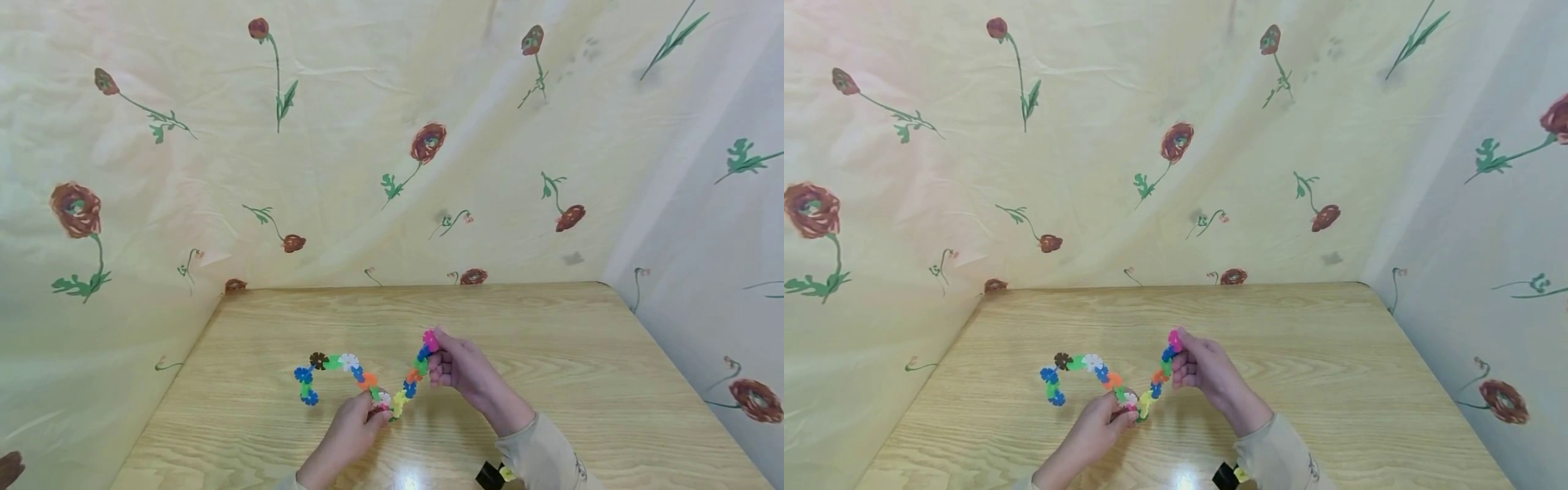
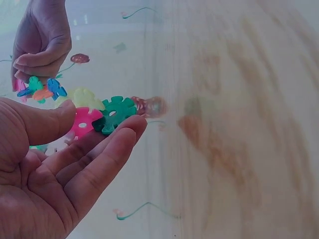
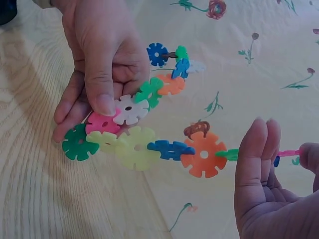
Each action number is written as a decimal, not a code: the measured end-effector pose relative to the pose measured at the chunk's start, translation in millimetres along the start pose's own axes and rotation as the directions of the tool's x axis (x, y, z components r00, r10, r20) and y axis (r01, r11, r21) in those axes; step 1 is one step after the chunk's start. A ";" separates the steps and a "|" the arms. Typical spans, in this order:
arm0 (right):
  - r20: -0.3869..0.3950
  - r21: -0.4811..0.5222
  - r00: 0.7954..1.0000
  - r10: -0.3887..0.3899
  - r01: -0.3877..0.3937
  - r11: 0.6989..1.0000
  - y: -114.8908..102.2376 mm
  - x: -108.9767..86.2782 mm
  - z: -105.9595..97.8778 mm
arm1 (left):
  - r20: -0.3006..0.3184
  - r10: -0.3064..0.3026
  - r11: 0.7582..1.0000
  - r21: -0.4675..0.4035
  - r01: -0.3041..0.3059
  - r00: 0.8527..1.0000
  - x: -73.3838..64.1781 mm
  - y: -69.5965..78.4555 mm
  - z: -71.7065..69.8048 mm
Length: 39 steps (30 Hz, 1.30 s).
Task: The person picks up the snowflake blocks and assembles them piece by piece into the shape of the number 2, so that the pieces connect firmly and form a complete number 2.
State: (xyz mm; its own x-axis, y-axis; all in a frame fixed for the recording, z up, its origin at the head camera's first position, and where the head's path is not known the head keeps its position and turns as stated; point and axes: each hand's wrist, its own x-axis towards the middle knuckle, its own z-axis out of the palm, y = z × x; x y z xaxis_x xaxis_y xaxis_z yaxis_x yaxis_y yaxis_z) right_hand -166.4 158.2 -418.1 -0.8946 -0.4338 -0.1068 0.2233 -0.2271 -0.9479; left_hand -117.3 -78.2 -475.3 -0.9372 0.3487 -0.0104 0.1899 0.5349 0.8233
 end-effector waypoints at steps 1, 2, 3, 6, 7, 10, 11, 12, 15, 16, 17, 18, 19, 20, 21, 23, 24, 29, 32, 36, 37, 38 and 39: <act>0.008 0.004 1.000 -0.005 0.005 1.000 0.3 0.1 -0.5 | 0.001 -0.001 1.000 0.002 0.001 1.000 -0.1 0.1 0.0; 0.016 0.006 1.000 -0.009 0.009 1.000 0.5 0.0 -0.9 | 0.002 -0.003 1.000 0.001 0.003 1.000 -0.1 0.1 -0.1; 0.023 0.007 1.000 -0.014 0.014 1.000 0.6 0.0 -1.4 | 0.002 0.000 1.000 -0.001 0.000 1.000 -0.3 0.1 -0.1; 0.049 0.007 0.998 -0.025 0.025 1.000 0.6 -0.4 -2.5 | 0.004 -0.001 1.000 -0.006 0.001 1.000 0.2 -0.6 -0.1; 0.056 0.007 0.998 -0.028 0.028 1.000 0.6 -0.8 -2.9 | 0.003 -0.003 1.000 -0.006 0.003 1.000 0.2 -0.7 -0.2; 0.049 -0.013 0.999 -0.018 0.019 1.000 0.6 -2.9 -4.5 | 0.008 -0.013 1.000 -0.008 0.013 1.000 0.6 -0.9 -0.9; 0.040 -0.022 0.999 -0.012 0.013 1.000 0.7 -3.8 -5.1 | 0.013 -0.015 1.000 -0.008 0.015 1.000 0.6 -0.7 -1.1; 0.031 -0.044 0.999 -0.009 0.011 0.999 0.8 -4.7 -5.9 | 0.016 -0.012 1.000 -0.007 0.012 1.000 0.7 -0.4 -1.3; -0.009 -0.106 1.000 -0.010 0.009 0.994 1.4 -6.8 -8.0 | 0.032 0.001 1.000 0.006 -0.001 1.000 1.6 0.5 -2.2; -0.022 -0.124 1.000 -0.012 0.009 0.992 1.7 -7.2 -8.9 | 0.034 0.010 1.000 0.015 -0.010 0.999 2.1 0.6 -2.2; -0.038 -0.143 0.999 -0.016 0.010 0.990 2.1 -7.7 -10.0 | 0.037 0.017 1.000 0.024 -0.018 0.999 2.7 0.5 -2.2; -0.052 -0.159 0.998 -0.020 0.011 0.987 2.6 -8.3 -11.2 | 0.040 0.024 0.999 0.033 -0.025 0.999 3.2 0.5 -2.3; -0.069 -0.171 0.997 -0.020 0.008 0.985 3.0 -8.9 -12.5 | 0.046 0.024 0.999 0.041 -0.026 0.999 3.7 0.5 -2.3; -0.084 -0.182 0.996 -0.019 0.003 0.983 3.6 -9.6 -13.9 | 0.049 0.023 0.998 0.053 -0.026 0.999 4.1 0.5 -2.4; -0.100 -0.194 0.995 -0.018 -0.001 0.981 4.3 -10.3 -15.4 | 0.054 0.015 0.998 0.060 -0.018 0.998 4.5 0.9 -2.7; -0.134 -0.215 0.991 -0.013 -0.016 0.977 5.7 -11.7 -18.3 | 0.064 0.001 0.997 0.075 -0.006 0.998 5.3 1.5 -3.6; -0.154 -0.224 0.988 -0.009 -0.026 0.974 6.5 -12.5 -19.7 | 0.069 -0.008 0.997 0.081 0.002 0.998 5.9 2.3 -4.3; -0.240 -0.250 0.971 0.006 -0.068 0.966 11.3 -17.2 -26.7 | 0.080 -0.003 0.994 0.113 -0.006 0.997 10.4 5.5 -7.7; -0.257 -0.263 0.966 0.008 -0.078 0.962 14.0 -20.8 -31.4 | 0.087 0.010 0.991 0.133 -0.021 0.996 12.7 6.8 -8.5; -0.249 -0.292 0.968 0.023 -0.098 0.951 17.5 -25.1 -39.2 | 0.109 0.015 0.986 0.166 -0.033 0.994 16.3 6.5 -8.4; -0.248 -0.298 0.968 0.031 -0.107 0.948 18.7 -26.0 -41.4 | 0.118 0.018 0.985 0.171 -0.038 0.993 17.6 6.2 -8.6; -0.247 -0.308 0.968 0.039 -0.116 0.944 19.9 -27.0 -43.6 | 0.126 0.021 0.983 0.177 -0.043 0.992 19.2 5.7 -8.7; -0.243 -0.319 0.969 0.049 -0.128 0.939 21.0 -28.0 -45.7 | 0.137 0.021 0.982 0.182 -0.046 0.990 20.9 5.4 -8.9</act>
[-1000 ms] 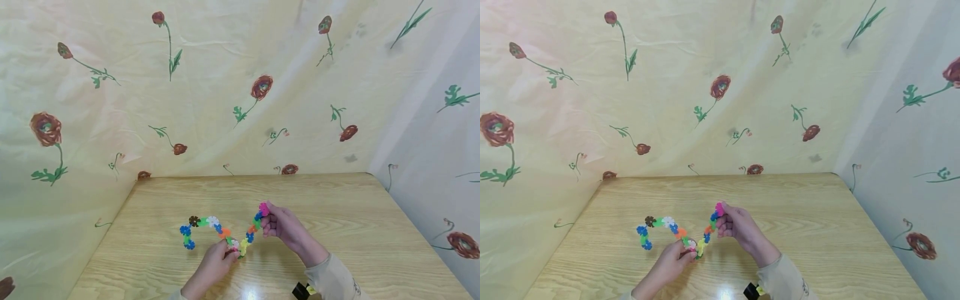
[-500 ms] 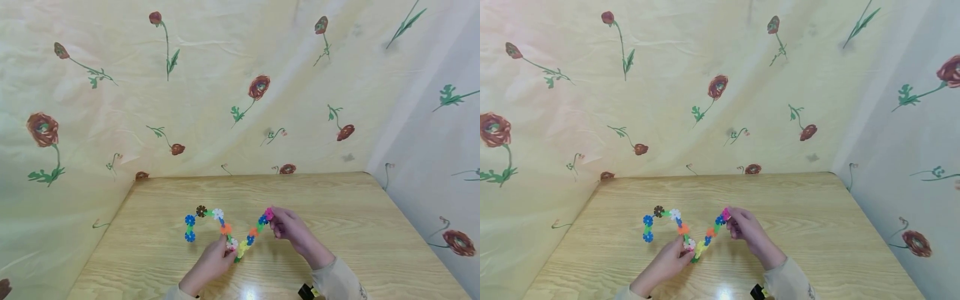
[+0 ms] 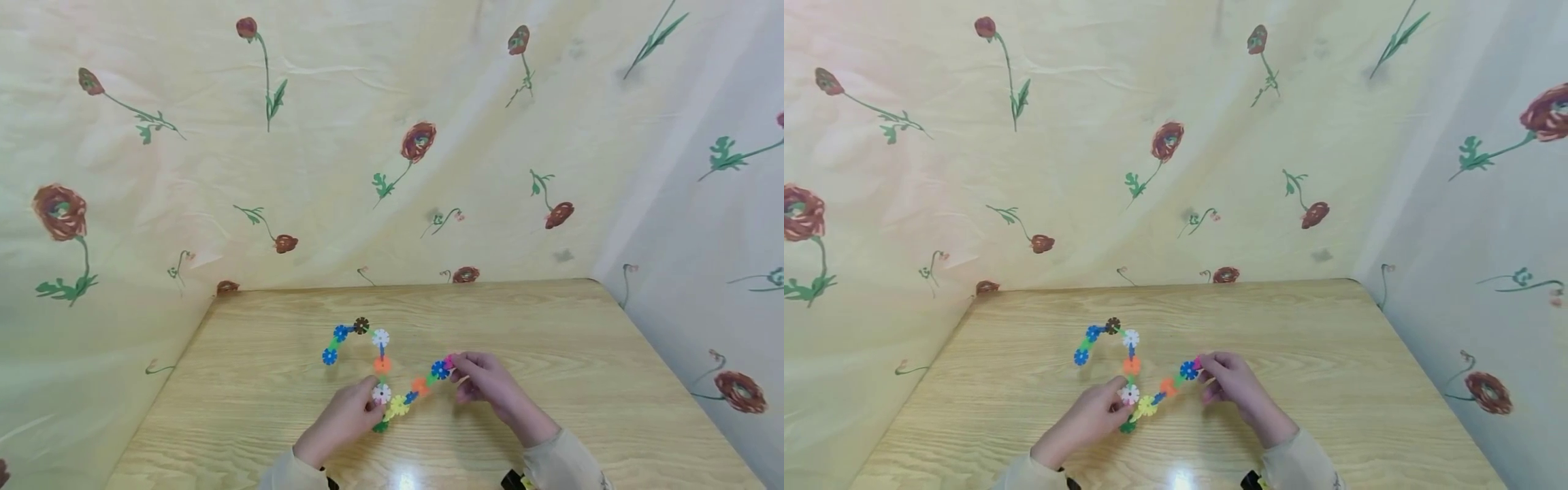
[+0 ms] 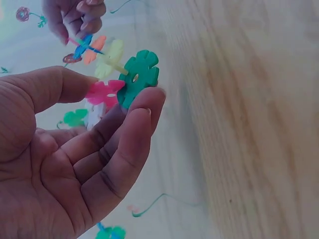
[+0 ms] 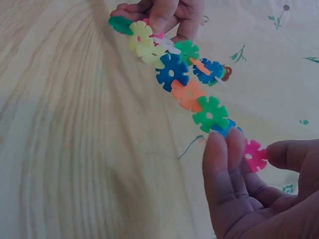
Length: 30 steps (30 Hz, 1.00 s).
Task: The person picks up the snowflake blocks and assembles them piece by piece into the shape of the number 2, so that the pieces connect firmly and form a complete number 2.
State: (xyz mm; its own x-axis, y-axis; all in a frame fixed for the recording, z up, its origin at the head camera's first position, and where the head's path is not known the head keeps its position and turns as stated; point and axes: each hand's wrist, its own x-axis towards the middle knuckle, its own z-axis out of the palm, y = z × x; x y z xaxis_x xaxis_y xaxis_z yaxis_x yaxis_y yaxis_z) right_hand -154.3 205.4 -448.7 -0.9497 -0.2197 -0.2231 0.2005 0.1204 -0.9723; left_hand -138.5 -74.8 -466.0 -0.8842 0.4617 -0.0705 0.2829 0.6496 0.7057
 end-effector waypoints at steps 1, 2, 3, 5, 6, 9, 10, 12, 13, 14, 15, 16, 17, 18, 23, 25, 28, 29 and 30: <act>0.002 -0.014 1.000 0.011 -0.011 1.000 2.0 -0.5 -1.6 | 0.008 0.003 1.000 0.009 -0.004 1.000 2.1 -1.0 -0.3; 0.006 -0.031 1.000 0.023 -0.022 0.999 3.9 -1.4 -3.2 | 0.016 0.006 1.000 0.018 -0.006 1.000 4.1 -1.6 -0.9; 0.004 -0.051 0.999 0.036 -0.036 0.998 5.8 -2.4 -4.5 | 0.027 0.006 1.000 0.023 -0.007 1.000 6.0 -1.9 -1.7; -0.003 -0.097 0.998 0.063 -0.063 0.993 9.7 -5.2 -7.0 | 0.046 0.009 0.999 0.042 -0.010 0.999 10.1 -2.5 -3.0; -0.005 -0.117 0.997 0.075 -0.075 0.990 11.6 -7.1 -8.1 | 0.054 0.011 0.998 0.055 -0.014 0.998 11.8 -2.6 -3.5; -0.001 -0.167 0.995 0.101 -0.100 0.981 18.1 -13.3 -11.0 | 0.081 0.022 0.996 0.084 -0.029 0.996 16.2 -2.7 -4.6; 0.005 -0.180 0.994 0.105 -0.103 0.978 20.3 -15.6 -11.8 | 0.089 0.026 0.995 0.098 -0.035 0.996 17.6 -2.8 -4.6; 0.023 -0.205 0.994 0.111 -0.104 0.973 24.5 -19.2 -12.5 | 0.103 0.029 0.993 0.108 -0.040 0.994 19.7 -2.8 -4.8; 0.033 -0.224 0.993 0.114 -0.104 0.969 26.4 -20.9 -12.5 | 0.109 0.024 0.993 0.112 -0.037 0.994 20.6 -2.8 -4.8; 0.040 -0.238 0.992 0.119 -0.107 0.965 27.8 -22.5 -12.2 | 0.113 0.021 0.992 0.118 -0.034 0.993 21.6 -3.0 -4.7; 0.045 -0.255 0.992 0.122 -0.107 0.961 29.3 -24.0 -12.0 | 0.118 0.012 0.992 0.121 -0.027 0.993 22.4 -3.0 -4.8; 0.049 -0.271 0.991 0.126 -0.108 0.956 30.4 -25.2 -11.7 | 0.123 0.005 0.992 0.125 -0.021 0.992 23.3 -2.8 -5.0; 0.053 -0.287 0.990 0.132 -0.112 0.951 31.1 -26.1 -11.3 | 0.125 -0.002 0.992 0.123 -0.013 0.992 23.8 -2.5 -5.3; 0.054 -0.302 0.989 0.139 -0.116 0.946 31.8 -26.7 -10.9 | 0.126 -0.011 0.992 0.122 -0.005 0.992 24.1 -2.2 -5.7; 0.005 -0.434 0.990 0.142 -0.125 0.892 31.9 -30.2 -9.7 | 0.139 -0.017 0.992 0.125 0.000 0.990 25.1 -1.7 -6.7; -0.049 -0.508 0.991 0.121 -0.129 0.852 31.2 -31.7 -9.7 | 0.134 -0.007 0.991 0.131 -0.011 0.991 25.0 -2.6 -6.8; -0.121 -0.576 0.991 0.056 -0.116 0.809 30.6 -31.9 -10.8 | 0.122 0.000 0.989 0.144 -0.018 0.993 23.0 -5.2 -7.3; -0.126 -0.587 0.992 0.030 -0.099 0.803 30.5 -31.5 -11.7 | 0.116 -0.003 0.990 0.143 -0.014 0.993 21.6 -6.5 -7.9; -0.123 -0.598 0.992 -0.001 -0.073 0.798 30.6 -31.2 -12.6 | 0.114 -0.005 0.989 0.149 -0.012 0.993 20.5 -7.4 -8.4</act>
State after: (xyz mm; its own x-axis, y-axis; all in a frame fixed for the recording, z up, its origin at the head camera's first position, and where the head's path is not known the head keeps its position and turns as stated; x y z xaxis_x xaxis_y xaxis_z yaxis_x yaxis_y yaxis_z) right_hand -121.6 228.2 -470.6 -0.9724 -0.0988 -0.2114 0.0857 0.6913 -0.7174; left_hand -161.9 -75.2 -466.7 -0.8374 0.5242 -0.1545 0.3453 0.7267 0.5939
